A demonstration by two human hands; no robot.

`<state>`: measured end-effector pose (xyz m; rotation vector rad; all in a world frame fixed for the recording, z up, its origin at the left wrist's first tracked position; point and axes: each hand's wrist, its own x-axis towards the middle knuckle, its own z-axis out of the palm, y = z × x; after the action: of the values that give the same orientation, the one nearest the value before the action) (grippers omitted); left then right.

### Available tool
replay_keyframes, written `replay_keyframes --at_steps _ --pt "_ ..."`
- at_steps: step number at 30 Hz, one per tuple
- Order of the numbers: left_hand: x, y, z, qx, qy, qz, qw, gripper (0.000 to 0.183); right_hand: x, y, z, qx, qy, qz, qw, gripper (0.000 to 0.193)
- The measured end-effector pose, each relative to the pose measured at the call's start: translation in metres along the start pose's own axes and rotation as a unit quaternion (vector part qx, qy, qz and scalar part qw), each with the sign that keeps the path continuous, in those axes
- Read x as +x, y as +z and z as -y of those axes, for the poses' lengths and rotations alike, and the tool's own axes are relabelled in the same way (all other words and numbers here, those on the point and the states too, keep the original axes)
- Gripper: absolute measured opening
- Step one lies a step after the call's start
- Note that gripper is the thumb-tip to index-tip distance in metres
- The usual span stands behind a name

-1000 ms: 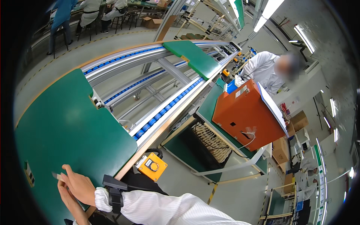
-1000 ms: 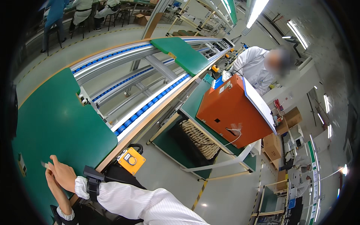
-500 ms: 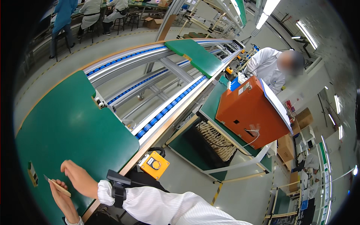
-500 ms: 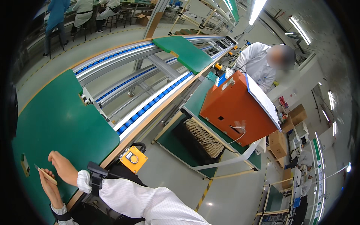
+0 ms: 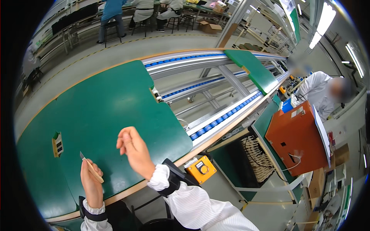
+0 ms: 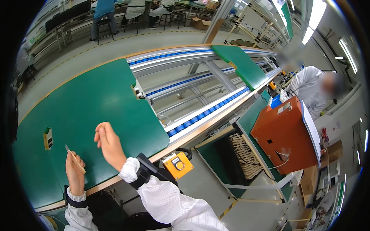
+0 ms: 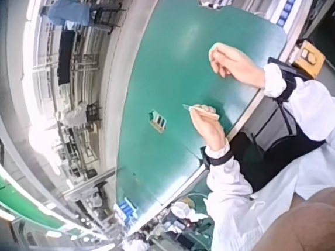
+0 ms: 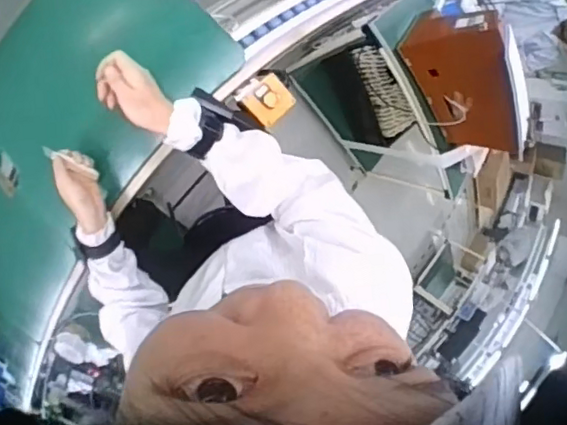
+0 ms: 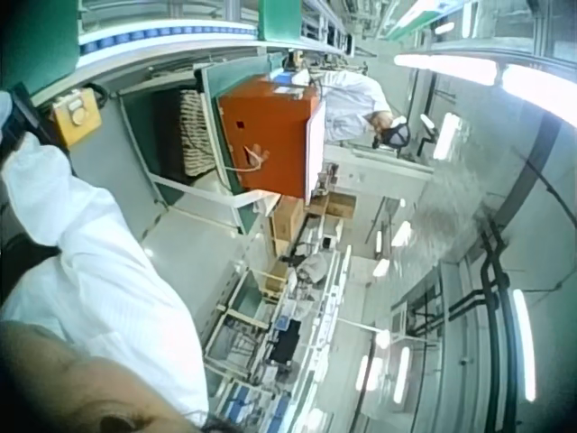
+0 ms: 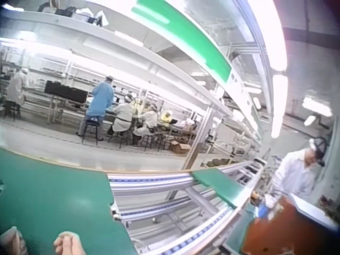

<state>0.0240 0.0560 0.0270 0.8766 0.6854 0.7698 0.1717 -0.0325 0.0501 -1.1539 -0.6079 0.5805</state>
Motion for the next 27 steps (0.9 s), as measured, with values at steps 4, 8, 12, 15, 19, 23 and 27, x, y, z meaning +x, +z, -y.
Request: replay_keyframes --at_steps 4,8,12,15,19,23,27 --pt "-0.001 -0.01 -0.004 0.003 -0.002 -0.014 1.0 0.022 0.004 0.002 -0.003 0.006 0.005 -0.029 1.0 0.021" --pt "-0.002 -0.008 -0.001 0.021 -0.005 -0.012 1.0 0.022 0.003 -0.001 -0.002 0.025 0.021 -0.028 0.999 0.017" --pt "-0.004 0.0 0.002 0.043 0.001 -0.022 0.999 0.021 0.001 0.001 0.003 0.006 0.026 -0.017 1.0 0.016" --pt "-0.007 0.006 0.004 0.067 -0.001 -0.012 0.998 0.021 -0.001 0.002 0.003 0.006 0.023 -0.008 1.0 0.015" --pt "-0.007 0.003 0.003 0.095 0.006 -0.01 0.995 0.022 -0.003 0.008 -0.005 0.072 0.024 0.015 0.997 0.009" --pt "-0.01 -0.001 -0.001 0.134 0.014 0.007 0.991 0.023 -0.004 0.009 0.0 0.091 0.077 0.064 0.991 0.012" --pt "-0.013 0.011 -0.003 0.083 -0.05 0.089 0.991 0.019 -0.005 -0.007 -0.002 0.068 0.123 0.088 0.986 0.013"
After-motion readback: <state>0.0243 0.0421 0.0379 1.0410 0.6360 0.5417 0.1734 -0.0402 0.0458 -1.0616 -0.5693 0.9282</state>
